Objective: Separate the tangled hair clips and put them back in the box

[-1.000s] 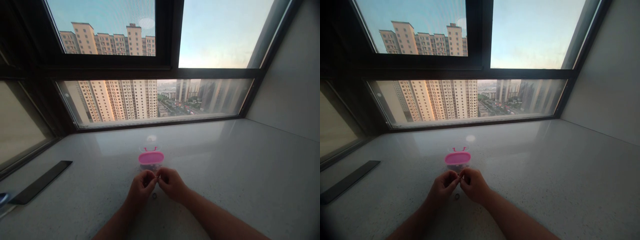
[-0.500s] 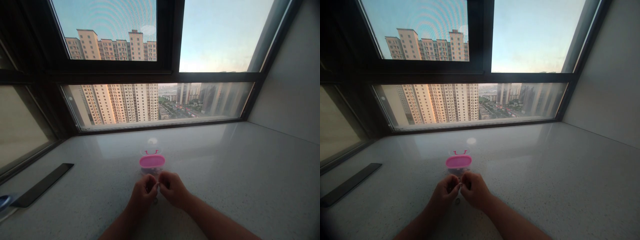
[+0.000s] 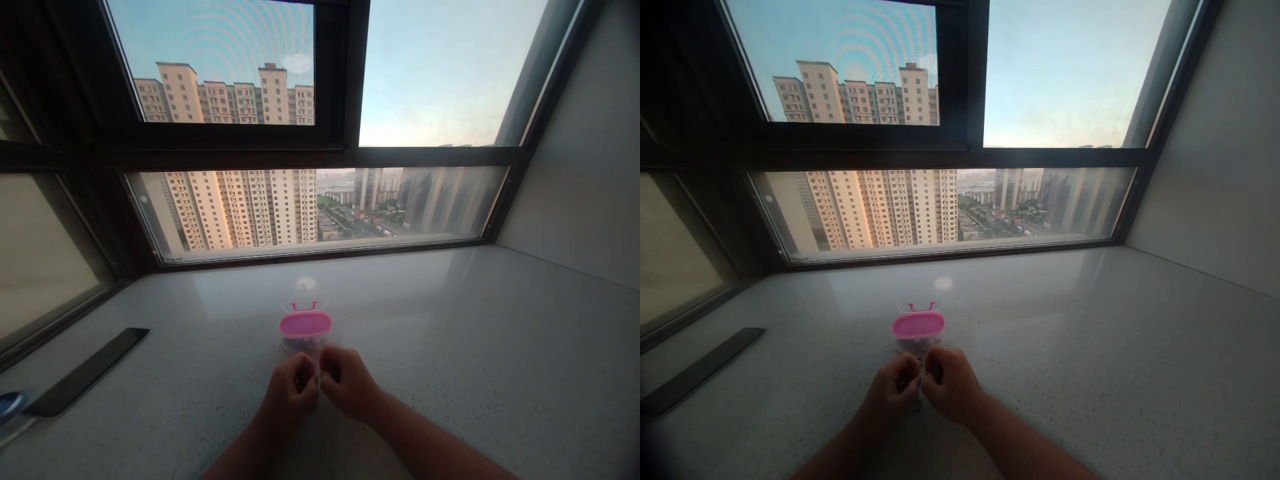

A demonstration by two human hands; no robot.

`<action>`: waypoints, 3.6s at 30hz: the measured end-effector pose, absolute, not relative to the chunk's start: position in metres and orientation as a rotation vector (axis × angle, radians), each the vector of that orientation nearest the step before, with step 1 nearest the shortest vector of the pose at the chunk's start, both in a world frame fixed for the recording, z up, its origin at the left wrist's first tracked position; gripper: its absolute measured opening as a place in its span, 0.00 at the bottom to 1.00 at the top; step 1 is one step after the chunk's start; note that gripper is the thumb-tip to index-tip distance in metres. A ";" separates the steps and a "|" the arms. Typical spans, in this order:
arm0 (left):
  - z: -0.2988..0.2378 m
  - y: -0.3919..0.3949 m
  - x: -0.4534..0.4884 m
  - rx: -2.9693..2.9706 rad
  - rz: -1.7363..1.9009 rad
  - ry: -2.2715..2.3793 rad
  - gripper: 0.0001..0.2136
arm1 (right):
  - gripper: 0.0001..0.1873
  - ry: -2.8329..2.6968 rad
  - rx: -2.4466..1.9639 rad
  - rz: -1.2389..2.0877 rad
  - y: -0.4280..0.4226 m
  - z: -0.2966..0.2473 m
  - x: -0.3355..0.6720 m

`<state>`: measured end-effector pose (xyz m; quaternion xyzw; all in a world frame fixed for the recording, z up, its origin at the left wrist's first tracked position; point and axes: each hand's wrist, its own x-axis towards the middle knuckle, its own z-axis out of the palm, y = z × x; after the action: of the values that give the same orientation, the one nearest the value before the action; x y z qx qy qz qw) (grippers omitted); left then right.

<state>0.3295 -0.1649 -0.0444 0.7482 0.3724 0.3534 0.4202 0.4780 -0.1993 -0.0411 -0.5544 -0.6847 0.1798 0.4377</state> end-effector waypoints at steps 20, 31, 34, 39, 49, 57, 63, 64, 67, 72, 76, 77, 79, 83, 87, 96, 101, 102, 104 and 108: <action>-0.040 -0.166 0.329 1.801 0.981 0.917 0.06 | 0.05 -1.645 -1.329 0.518 -0.197 -0.044 0.480; -0.040 -0.165 0.328 1.815 0.956 0.903 0.08 | 0.06 -1.637 -1.330 0.510 -0.197 -0.042 0.479; -0.042 -0.164 0.328 1.816 0.953 0.892 0.07 | 0.06 -1.639 -1.334 0.504 -0.197 -0.042 0.479; -0.043 -0.165 0.327 1.822 0.936 0.871 0.07 | 0.05 -1.649 -1.348 0.485 -0.198 -0.042 0.478; -0.043 -0.164 0.326 1.812 0.921 0.833 0.06 | 0.06 -1.666 -1.354 0.449 -0.200 -0.040 0.477; -0.044 -0.164 0.326 1.816 0.914 0.812 0.05 | 0.05 -1.676 -1.376 0.391 -0.199 -0.040 0.479; -0.044 -0.165 0.328 1.825 0.916 0.841 0.04 | 0.05 -1.625 -1.420 0.334 -0.197 -0.040 0.481; -0.044 -0.164 0.328 1.828 0.932 0.852 0.05 | 0.05 -1.634 -1.411 0.344 -0.197 -0.039 0.481; -0.043 -0.163 0.328 1.826 0.979 0.887 0.06 | 0.05 -1.660 -1.379 0.374 -0.198 -0.039 0.481; -0.042 -0.163 0.327 1.804 1.014 0.933 0.07 | 0.05 -1.599 -1.393 0.371 -0.196 -0.037 0.484; -0.041 -0.163 0.327 1.794 1.054 0.957 0.07 | 0.06 -1.561 -1.391 0.390 -0.196 -0.035 0.485; -0.041 -0.163 0.327 1.793 1.059 0.958 0.07 | 0.06 -1.567 -1.386 0.400 -0.196 -0.035 0.485; -0.042 -0.163 0.327 1.783 1.068 0.955 0.06 | 0.06 -1.585 -1.375 0.416 -0.197 -0.035 0.483; -0.044 -0.161 0.327 1.774 1.073 0.951 0.07 | 0.07 -1.594 -1.370 0.416 -0.198 -0.037 0.482; -0.045 -0.161 0.327 1.809 1.053 0.941 0.06 | 0.07 -1.572 -1.398 0.333 -0.198 -0.032 0.486; -0.043 -0.160 0.328 1.843 1.089 0.998 0.06 | 0.10 -1.957 -1.672 -0.094 -0.176 0.030 0.496; -0.047 -0.156 0.327 1.833 1.128 1.005 0.05 | 0.14 -2.403 -1.957 -0.382 -0.144 0.045 0.498; -0.048 -0.156 0.327 1.833 1.139 1.017 0.05 | 0.13 -2.444 -1.963 -0.384 -0.140 0.045 0.498; -0.048 -0.154 0.326 1.817 1.182 1.054 0.04 | 0.12 -2.508 -1.955 -0.375 -0.135 0.045 0.498; -0.046 -0.151 0.326 1.749 1.262 1.158 0.03 | 0.12 -2.592 -1.940 -0.374 -0.133 0.043 0.496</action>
<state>0.3261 -0.1513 -0.0464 0.6720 0.4449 0.4848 0.3397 0.4962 -0.1334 0.0432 -0.5942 -0.7939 -0.1147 -0.0585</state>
